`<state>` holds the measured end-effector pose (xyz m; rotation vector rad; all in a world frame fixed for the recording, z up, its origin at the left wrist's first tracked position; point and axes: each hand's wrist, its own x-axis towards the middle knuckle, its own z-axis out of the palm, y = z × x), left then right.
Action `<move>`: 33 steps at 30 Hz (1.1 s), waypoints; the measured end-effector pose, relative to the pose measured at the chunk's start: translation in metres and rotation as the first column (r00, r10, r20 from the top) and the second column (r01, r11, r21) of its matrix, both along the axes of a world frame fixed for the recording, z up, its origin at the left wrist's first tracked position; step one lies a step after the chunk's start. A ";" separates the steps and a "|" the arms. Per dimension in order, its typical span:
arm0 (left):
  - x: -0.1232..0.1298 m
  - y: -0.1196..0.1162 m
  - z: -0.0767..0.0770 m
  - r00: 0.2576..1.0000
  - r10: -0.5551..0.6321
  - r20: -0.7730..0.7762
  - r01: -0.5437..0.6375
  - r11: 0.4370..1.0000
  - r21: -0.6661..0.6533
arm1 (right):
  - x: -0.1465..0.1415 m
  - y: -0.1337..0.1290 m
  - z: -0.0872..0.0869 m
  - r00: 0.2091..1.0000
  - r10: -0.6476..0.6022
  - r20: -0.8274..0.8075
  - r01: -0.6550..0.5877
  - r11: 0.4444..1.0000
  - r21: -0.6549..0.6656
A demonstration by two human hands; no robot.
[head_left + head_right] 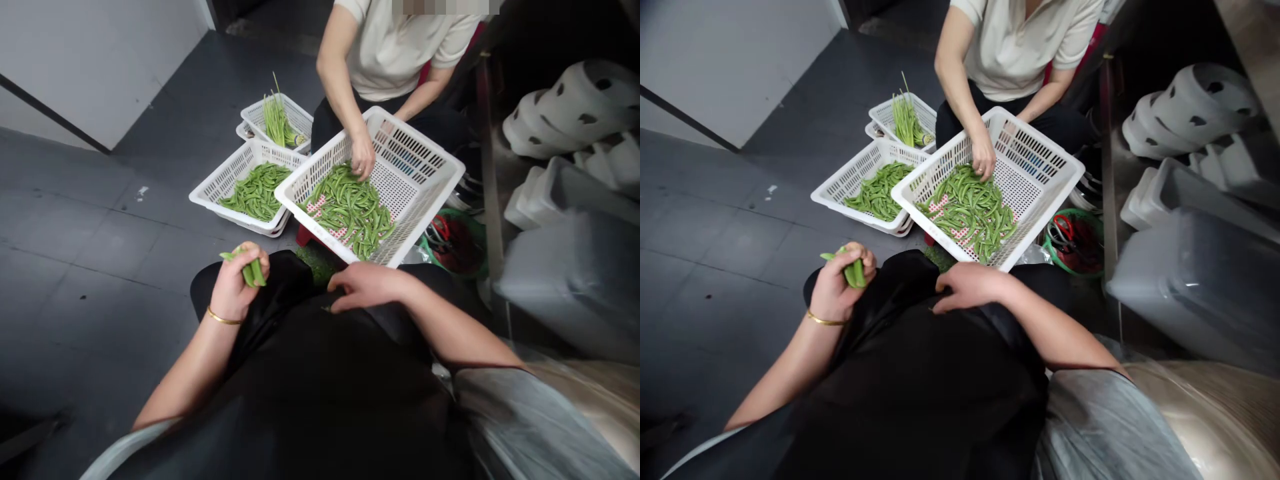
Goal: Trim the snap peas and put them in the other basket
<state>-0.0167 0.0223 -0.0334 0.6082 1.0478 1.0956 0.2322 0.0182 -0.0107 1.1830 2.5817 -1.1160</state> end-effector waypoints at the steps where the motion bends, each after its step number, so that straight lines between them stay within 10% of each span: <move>1: -0.004 0.005 -0.002 0.997 0.000 0.076 0.005 0.998 -0.056 | 0.011 0.013 -0.006 0.997 -0.040 0.061 0.039 0.999 0.011; 4: -0.003 0.009 -0.007 0.982 -0.060 0.180 0.094 0.978 -0.184 | 0.033 0.056 -0.039 0.856 -0.277 0.437 0.150 0.941 0.303; 10: 0.014 -0.001 -0.006 0.902 -0.278 0.330 0.337 0.932 -0.134 | 0.038 0.099 -0.091 0.824 -0.179 0.537 0.046 0.967 0.252; 17: 0.016 -0.002 -0.012 0.877 -0.362 0.316 0.416 0.901 -0.124 | 0.053 0.096 -0.072 0.818 -0.244 0.520 0.131 0.961 0.245; 24: 0.016 -0.013 -0.001 0.897 -0.314 0.310 0.359 0.927 -0.103 | 0.026 0.109 -0.095 0.748 -0.299 0.592 0.302 0.948 0.097; 28: 0.006 -0.015 -0.003 0.922 -0.270 0.279 0.311 0.944 -0.114 | 0.044 0.110 -0.072 0.795 -0.384 0.469 0.360 0.922 0.144; 33: 0.019 -0.013 -0.006 0.955 -0.240 0.177 0.258 0.962 -0.088 | 0.045 0.061 -0.024 0.819 -0.524 -0.232 0.508 0.852 -0.130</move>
